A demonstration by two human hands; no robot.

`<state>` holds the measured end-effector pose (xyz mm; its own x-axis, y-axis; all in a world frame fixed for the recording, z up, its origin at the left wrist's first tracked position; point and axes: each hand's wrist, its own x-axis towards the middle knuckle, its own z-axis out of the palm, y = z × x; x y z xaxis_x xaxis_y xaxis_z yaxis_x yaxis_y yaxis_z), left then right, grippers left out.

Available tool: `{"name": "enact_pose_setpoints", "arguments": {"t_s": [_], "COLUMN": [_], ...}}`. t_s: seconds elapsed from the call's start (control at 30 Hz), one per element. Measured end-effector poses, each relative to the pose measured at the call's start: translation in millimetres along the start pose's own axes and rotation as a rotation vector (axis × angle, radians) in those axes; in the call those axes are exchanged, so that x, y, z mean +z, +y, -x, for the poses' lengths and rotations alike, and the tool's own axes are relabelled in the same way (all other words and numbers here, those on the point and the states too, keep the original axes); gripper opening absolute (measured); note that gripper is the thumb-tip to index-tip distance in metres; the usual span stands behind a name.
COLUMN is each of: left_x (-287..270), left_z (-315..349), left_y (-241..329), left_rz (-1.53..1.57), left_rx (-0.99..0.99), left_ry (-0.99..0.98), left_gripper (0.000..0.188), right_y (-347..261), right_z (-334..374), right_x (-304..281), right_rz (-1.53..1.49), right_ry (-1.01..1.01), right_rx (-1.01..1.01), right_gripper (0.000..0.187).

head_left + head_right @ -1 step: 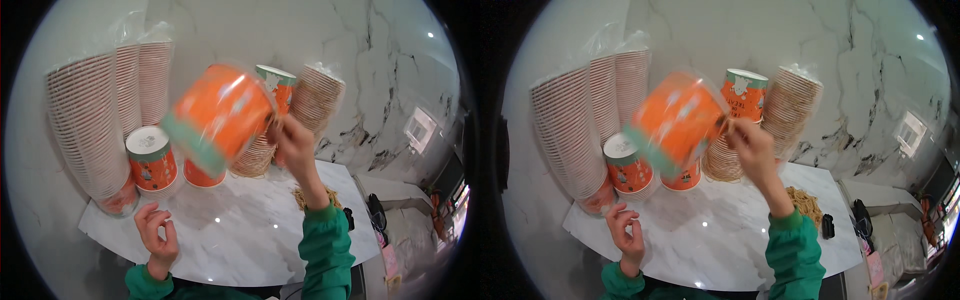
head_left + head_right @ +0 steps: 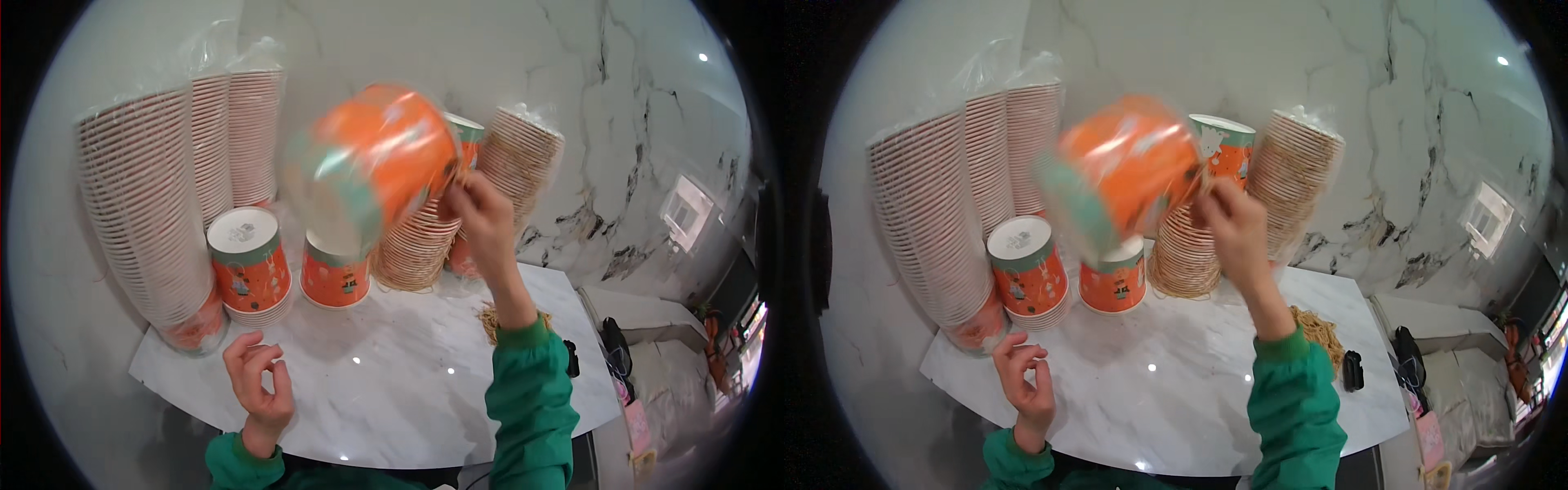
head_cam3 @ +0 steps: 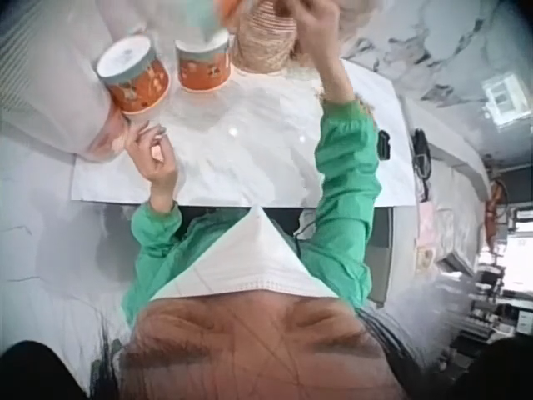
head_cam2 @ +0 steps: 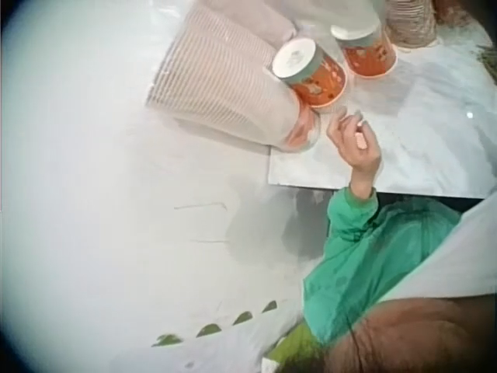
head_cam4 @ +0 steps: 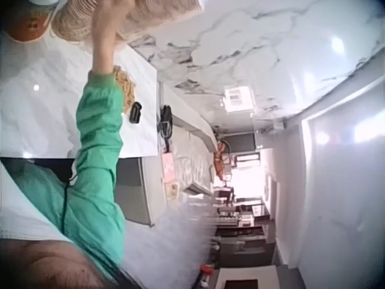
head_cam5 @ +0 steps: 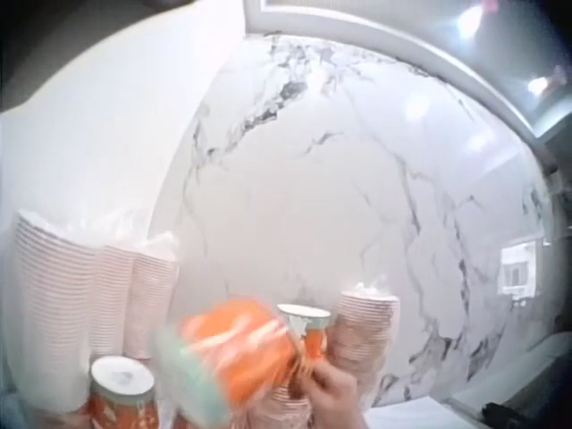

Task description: The person is attaching rubber bands to paper cups on a workstation.

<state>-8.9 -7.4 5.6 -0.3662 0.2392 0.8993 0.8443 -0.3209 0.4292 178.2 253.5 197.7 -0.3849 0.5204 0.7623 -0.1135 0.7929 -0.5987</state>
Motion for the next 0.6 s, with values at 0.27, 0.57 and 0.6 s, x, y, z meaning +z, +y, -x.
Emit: {"name": "enact_pose_setpoints", "arguments": {"t_s": [0.27, 0.57, 0.6], "left_x": [6, 7, 7], "left_z": [0, -1, -1], "left_y": [-1, 2, 2], "left_rz": [0.058, 0.103, 0.105], "left_rx": [-0.082, -0.134, -0.134], "left_ry": [-0.037, -0.107, -0.106], "left_gripper": [0.031, 0.030, 0.030], "right_y": [77, 99, 98], "right_z": [-88, -91, -89], "right_x": [-20, -22, -21], "right_rz": [-0.876, -0.859, -0.859], "right_ry": [0.259, 0.398, 0.397], "right_rx": [0.470, 0.564, 0.571], "right_gripper": [0.011, 0.015, 0.015]}}
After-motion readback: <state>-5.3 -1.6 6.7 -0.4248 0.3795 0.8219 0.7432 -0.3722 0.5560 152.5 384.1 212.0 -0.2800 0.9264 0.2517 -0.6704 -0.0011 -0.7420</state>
